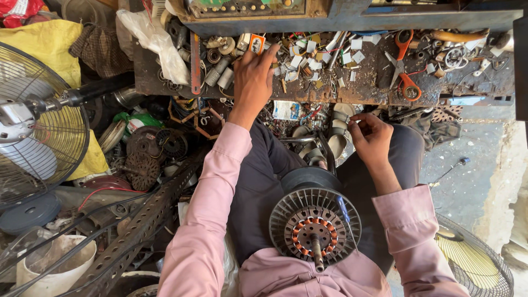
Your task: The person manipulates wires and copper windings on a fan motor rotor held on their lap, using a small tool to adjust components and scissors to trim wires.
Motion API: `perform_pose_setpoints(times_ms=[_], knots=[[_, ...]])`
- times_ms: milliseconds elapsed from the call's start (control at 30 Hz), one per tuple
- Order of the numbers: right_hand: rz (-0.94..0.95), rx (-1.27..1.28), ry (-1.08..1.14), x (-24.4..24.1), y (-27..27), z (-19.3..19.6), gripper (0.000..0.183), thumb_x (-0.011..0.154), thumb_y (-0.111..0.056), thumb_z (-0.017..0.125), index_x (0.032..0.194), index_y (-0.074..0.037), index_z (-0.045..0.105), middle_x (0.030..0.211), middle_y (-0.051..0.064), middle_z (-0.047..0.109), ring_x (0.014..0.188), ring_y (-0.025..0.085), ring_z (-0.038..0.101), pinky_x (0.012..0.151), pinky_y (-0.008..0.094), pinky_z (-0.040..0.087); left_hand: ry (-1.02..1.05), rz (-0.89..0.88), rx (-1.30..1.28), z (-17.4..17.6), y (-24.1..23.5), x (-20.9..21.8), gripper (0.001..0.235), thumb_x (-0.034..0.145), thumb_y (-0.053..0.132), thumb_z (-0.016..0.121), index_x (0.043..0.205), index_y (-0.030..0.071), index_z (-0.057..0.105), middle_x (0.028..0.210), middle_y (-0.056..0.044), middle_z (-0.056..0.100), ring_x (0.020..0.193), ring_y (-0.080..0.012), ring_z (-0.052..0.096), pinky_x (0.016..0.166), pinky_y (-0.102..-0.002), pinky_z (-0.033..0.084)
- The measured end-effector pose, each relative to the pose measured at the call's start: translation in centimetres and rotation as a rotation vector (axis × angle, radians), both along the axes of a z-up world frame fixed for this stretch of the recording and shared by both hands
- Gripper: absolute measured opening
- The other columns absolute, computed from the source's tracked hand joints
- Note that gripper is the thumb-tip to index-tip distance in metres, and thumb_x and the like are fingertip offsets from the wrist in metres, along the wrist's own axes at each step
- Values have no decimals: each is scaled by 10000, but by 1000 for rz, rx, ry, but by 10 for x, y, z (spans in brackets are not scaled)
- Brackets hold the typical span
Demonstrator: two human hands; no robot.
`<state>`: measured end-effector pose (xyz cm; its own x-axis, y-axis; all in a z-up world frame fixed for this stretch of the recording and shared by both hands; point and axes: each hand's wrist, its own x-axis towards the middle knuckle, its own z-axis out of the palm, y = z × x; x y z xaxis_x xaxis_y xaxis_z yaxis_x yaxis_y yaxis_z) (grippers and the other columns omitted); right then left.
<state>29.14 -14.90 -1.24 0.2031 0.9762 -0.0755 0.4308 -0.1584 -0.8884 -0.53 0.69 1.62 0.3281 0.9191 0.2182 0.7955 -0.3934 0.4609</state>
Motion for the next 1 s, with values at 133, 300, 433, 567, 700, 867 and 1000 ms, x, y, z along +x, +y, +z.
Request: perform_pose_setpoints(times_ms=[133,300,433,567,700,867,1000], knots=[[9,-2,-28,0,1,3,86,926,-29,731,1001,12,734,656,32,621,574,39,534,543,214,413,71,-28,-47,-4,10,2,578,893,25,714,1433,152,552,1117,-31,719,1025,-247,588,924,-479,433],[7,29,-16,-6,1,17,104,935,-27,726,1034,5,729,669,43,629,570,59,547,535,232,418,155,-31,-68,-1,7,-2,488,930,103,709,1401,153,590,1175,-41,680,1061,-254,575,936,-492,431],[179,318,-203,-26,16,38,107,947,-25,720,1054,-32,729,848,90,681,687,181,678,620,307,529,146,-13,3,1,-3,0,343,980,182,695,1319,160,648,1178,-52,616,1101,-243,570,980,-509,433],[167,304,-404,-53,53,53,126,947,-98,731,1054,-34,710,880,103,658,733,300,671,637,409,521,10,64,83,14,-40,10,257,984,218,708,1226,138,674,1137,-72,627,1050,-265,570,932,-471,444],[146,224,-565,-74,85,51,105,939,-157,740,983,-72,697,879,106,646,750,316,674,614,433,513,-385,180,-85,35,-112,14,204,953,167,732,1121,52,719,691,-14,603,645,-170,563,673,-346,441],[136,174,-574,-84,90,45,61,923,-124,727,964,-89,699,895,98,641,775,325,674,629,440,514,-938,414,-559,26,-191,16,162,942,80,720,1091,16,717,648,72,484,599,-10,409,551,-210,311],[101,226,-481,-84,88,49,110,889,-84,716,990,-41,716,931,122,661,758,346,658,630,441,512,-1206,409,-729,8,-217,14,161,964,56,702,1114,2,687,751,91,521,683,1,454,619,-216,366]])
